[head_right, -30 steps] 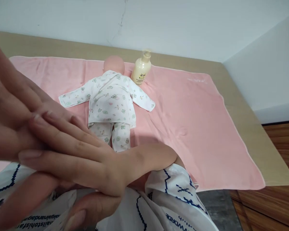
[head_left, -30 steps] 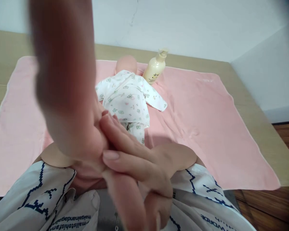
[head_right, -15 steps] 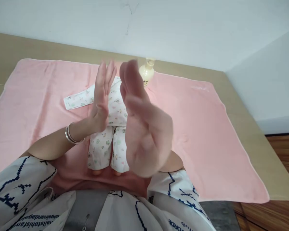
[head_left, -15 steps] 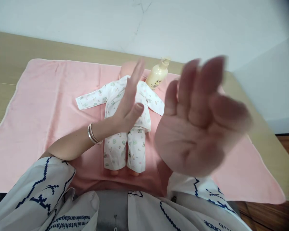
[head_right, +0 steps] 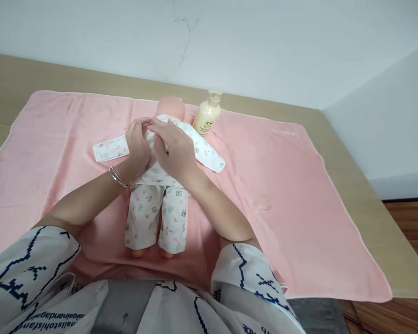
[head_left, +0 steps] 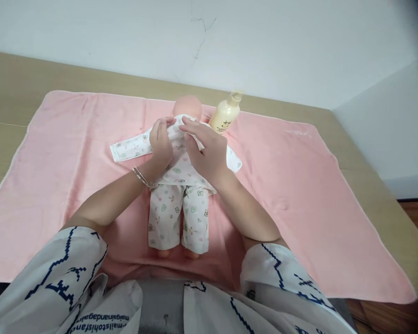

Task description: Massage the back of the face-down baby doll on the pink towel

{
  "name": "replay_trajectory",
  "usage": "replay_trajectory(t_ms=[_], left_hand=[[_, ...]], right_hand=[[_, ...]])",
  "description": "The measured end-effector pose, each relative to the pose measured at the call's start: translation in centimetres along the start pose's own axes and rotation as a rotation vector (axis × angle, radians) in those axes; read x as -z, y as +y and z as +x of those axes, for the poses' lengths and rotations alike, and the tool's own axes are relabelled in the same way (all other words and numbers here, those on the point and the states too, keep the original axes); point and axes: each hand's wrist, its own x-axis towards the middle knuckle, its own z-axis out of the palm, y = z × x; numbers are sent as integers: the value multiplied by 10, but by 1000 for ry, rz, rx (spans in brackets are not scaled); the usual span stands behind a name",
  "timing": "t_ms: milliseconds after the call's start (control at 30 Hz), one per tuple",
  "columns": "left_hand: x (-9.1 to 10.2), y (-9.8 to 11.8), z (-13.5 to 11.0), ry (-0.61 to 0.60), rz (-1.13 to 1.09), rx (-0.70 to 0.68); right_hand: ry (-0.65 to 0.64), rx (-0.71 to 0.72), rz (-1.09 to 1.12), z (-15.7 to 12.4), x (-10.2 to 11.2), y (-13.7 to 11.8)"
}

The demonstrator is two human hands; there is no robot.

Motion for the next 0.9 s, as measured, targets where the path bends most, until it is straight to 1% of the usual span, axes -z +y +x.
replay_trajectory(t_ms=[67, 100, 167, 233, 367, 433, 467, 533, 600, 667, 700, 733, 800, 833, 900], left_hand=[[0, -1, 0, 110, 12, -16], [-1, -1, -1, 137, 11, -26], [-1, -2, -2, 133, 10, -47], [-2, -4, -4, 124, 8, -52], [-3, -5, -6, 111, 17, -56], [-3, -5, -7, 118, 52, -61], [-4, -4, -8, 126, 67, -65], [-4, -2, -9, 127, 89, -70], [-4, 0, -10, 98, 115, -77], [-2, 1, -10, 56, 153, -94], [-2, 0, -10, 40, 166, -109], [-1, 0, -9, 34, 171, -126], [0, -1, -8, 38, 173, -143], [0, -2, -8, 41, 176, -146], [0, -1, -8, 34, 193, -147]], right_hand=[[-54, -87, -59, 3, -13, 22], [-85, -119, -84, 4, -17, 31], [-154, -160, -128, 5, -24, 43], [-216, -165, -162, 5, -28, 48], [-322, -73, -183, 3, -34, 54], [-389, -55, -177, 4, -34, 61], [-421, -71, -182, 5, -33, 65], [-460, -152, -225, 8, -30, 70], [-471, -270, -303, 8, -27, 68], [-464, -370, -382, 6, -27, 57], [-459, -391, -414, 4, -27, 50], [-459, -383, -434, 2, -29, 42], [-482, -301, -437, -1, -31, 30], [-504, -250, -425, -2, -32, 29], [-550, -176, -378, 1, -33, 35]])
